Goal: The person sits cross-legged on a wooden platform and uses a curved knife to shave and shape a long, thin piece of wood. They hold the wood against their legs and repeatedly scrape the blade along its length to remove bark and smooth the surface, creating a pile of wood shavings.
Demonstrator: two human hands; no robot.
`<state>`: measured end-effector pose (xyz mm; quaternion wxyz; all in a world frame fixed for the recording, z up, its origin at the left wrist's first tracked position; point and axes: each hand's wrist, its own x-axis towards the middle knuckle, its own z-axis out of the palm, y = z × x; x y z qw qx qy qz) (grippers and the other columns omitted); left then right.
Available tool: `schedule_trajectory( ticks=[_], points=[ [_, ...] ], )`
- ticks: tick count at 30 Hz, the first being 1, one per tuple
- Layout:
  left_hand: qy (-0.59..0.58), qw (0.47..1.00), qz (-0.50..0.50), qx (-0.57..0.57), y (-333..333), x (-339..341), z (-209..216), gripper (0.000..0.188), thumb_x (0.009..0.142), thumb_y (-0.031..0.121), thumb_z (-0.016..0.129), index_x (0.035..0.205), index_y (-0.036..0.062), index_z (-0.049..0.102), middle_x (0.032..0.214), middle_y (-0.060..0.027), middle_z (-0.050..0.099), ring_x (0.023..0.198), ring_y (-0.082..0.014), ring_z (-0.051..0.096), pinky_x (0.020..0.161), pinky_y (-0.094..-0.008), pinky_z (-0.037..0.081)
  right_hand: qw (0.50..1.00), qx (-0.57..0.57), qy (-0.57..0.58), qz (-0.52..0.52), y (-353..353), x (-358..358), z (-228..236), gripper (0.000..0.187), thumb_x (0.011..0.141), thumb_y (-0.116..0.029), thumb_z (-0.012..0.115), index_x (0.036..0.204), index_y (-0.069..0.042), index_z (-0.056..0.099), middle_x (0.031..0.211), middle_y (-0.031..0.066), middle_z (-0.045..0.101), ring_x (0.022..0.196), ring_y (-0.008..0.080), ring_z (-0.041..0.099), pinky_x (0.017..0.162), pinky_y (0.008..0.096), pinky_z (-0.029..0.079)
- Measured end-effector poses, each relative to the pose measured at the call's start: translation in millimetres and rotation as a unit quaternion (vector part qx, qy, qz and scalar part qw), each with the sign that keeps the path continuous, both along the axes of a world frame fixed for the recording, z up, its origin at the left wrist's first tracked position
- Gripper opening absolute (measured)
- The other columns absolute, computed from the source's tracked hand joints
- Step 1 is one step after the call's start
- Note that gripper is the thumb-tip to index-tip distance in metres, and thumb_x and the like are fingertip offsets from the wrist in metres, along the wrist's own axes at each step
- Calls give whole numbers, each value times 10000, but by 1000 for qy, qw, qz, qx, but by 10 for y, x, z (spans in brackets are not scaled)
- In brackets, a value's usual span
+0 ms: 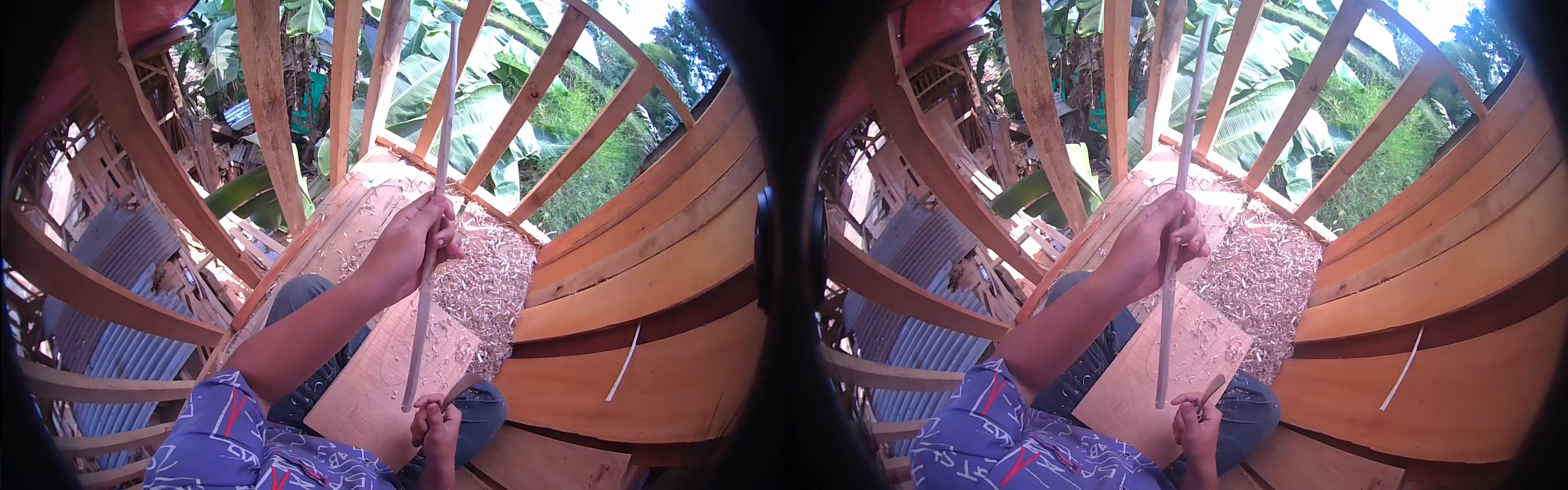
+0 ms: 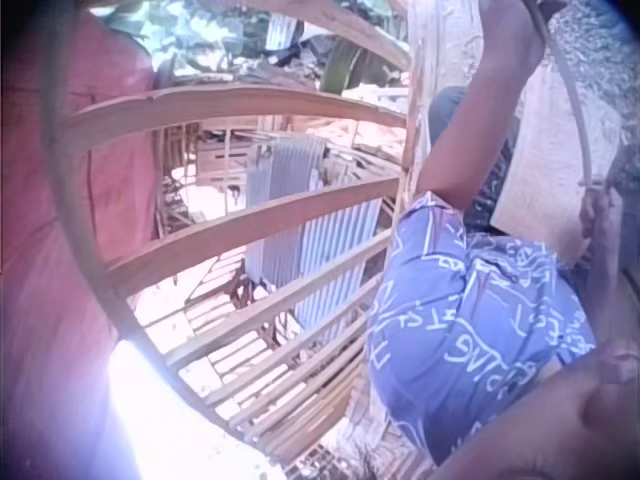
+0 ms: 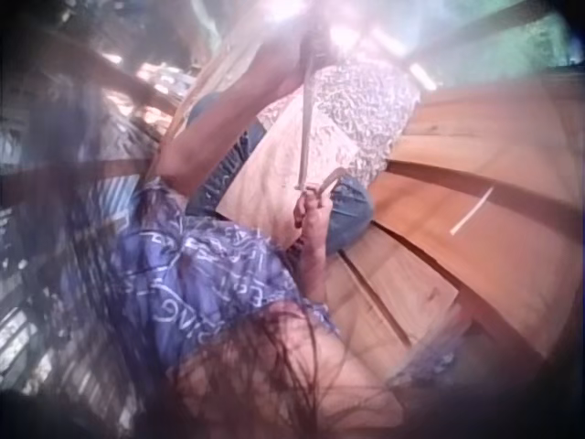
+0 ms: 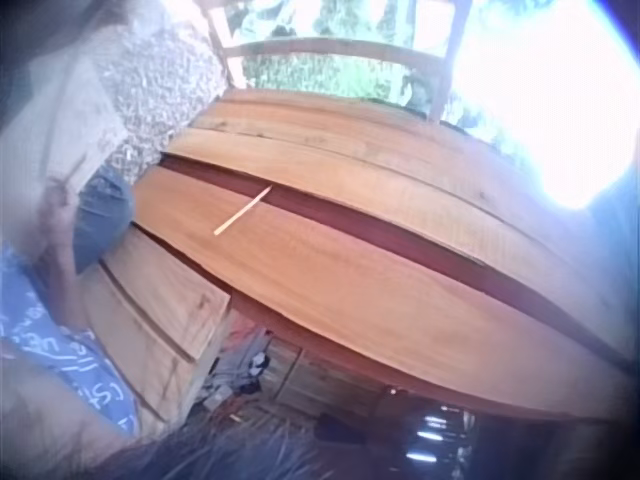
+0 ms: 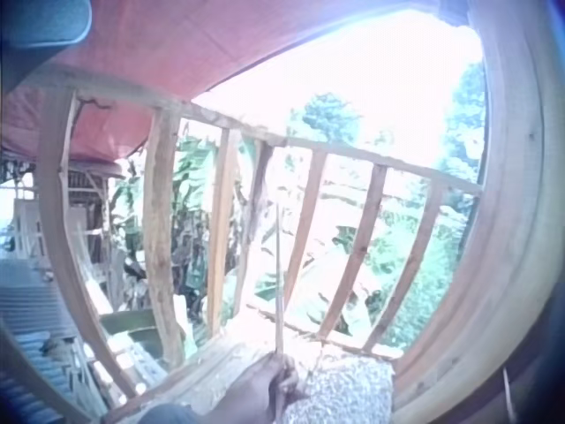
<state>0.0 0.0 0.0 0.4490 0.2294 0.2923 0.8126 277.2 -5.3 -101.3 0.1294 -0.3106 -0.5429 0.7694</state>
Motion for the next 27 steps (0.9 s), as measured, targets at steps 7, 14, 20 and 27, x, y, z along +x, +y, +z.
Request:
schedule_trajectory(
  ticks=[7,14,20,27],
  points=[
    [-75,991,112,6,-112,320,149,309,1029,354,318,844,128,418,698,7,400,773,-158,516,823,-359,508,976,-115,166,-77,-287,84,3,582,938,-484,514,1130,66,516,510,-14,368,383,88,369,357,243,311],
    [-107,986,101,72,-320,600,-151,445,1015,457,288,688,158,331,697,-6,385,836,-204,493,895,-399,454,936,-110,247,-223,-82,151,-22,482,986,-452,421,1115,-1,531,490,-30,289,360,86,325,362,252,327],
    [-92,995,31,-30,-781,886,-457,452,1014,467,272,795,110,443,836,-54,468,1011,-229,507,961,-401,390,899,-105,241,-351,207,190,4,394,987,-425,443,1020,-44,536,521,-38,283,371,58,311,364,226,322],
    [337,814,-340,-330,-1512,905,-162,224,934,225,563,1011,16,581,1007,-124,594,1018,-244,574,876,-341,452,896,-91,242,-360,398,216,51,347,1000,-413,419,891,-97,512,521,-55,289,364,35,290,351,198,322]
  ],
)
